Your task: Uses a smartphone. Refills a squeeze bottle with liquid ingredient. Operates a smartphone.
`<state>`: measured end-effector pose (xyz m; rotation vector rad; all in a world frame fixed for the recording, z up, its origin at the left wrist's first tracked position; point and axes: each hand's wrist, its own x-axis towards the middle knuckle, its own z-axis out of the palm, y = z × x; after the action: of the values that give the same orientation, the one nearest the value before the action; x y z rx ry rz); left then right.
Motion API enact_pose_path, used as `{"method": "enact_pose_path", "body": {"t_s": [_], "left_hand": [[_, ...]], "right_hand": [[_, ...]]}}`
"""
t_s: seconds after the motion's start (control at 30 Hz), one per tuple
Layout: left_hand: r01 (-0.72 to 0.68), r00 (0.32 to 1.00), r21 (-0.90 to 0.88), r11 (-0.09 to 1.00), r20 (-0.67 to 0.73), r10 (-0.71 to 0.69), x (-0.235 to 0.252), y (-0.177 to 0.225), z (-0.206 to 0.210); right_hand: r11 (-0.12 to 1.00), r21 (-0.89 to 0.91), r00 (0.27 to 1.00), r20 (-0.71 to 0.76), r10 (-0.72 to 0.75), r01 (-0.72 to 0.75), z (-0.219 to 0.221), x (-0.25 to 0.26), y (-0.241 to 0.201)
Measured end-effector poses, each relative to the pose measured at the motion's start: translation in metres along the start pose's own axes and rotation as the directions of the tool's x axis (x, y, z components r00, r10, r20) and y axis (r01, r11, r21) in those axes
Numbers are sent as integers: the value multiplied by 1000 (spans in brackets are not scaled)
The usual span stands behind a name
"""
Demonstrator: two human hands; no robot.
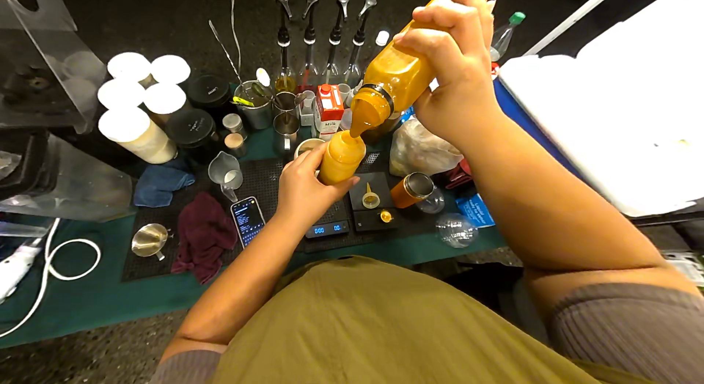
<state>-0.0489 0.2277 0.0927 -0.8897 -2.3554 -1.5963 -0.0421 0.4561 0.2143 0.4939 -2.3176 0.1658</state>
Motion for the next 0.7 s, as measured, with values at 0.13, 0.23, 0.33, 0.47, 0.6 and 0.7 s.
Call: {"method": "enact_pose_path", "body": {"t_s": [0.13,0.23,0.33,0.47,0.6,0.7], "left_hand": [[-10,1000,11,1000,-11,10,0,-1,0],[-9,1000,6,1000,-16,9,1,-1,0],[-6,1000,1,1000,-11,6,1,-1,0],[-16,1000,-1,1000,-17,16,0,-2,0],[-18,1000,-1,1000,-12,18,0,-1,0],[-15,1000,2,1000,-11,15,1,-1,-1]], "right_hand": [[1000,-6,1000,-17,-14,14,-2,3,1],[1000,-19,1000,-17,-25,25,-5,6,2],[1000,-15,1000,-10,-25,25,-8,8,2],[999,-22,999,-21,-32,32,-11,12,0],[999,-29,999,-19,-44,43,-15,17,0],[998,-43,999,-14,-43,43,-17,21,0]]}}
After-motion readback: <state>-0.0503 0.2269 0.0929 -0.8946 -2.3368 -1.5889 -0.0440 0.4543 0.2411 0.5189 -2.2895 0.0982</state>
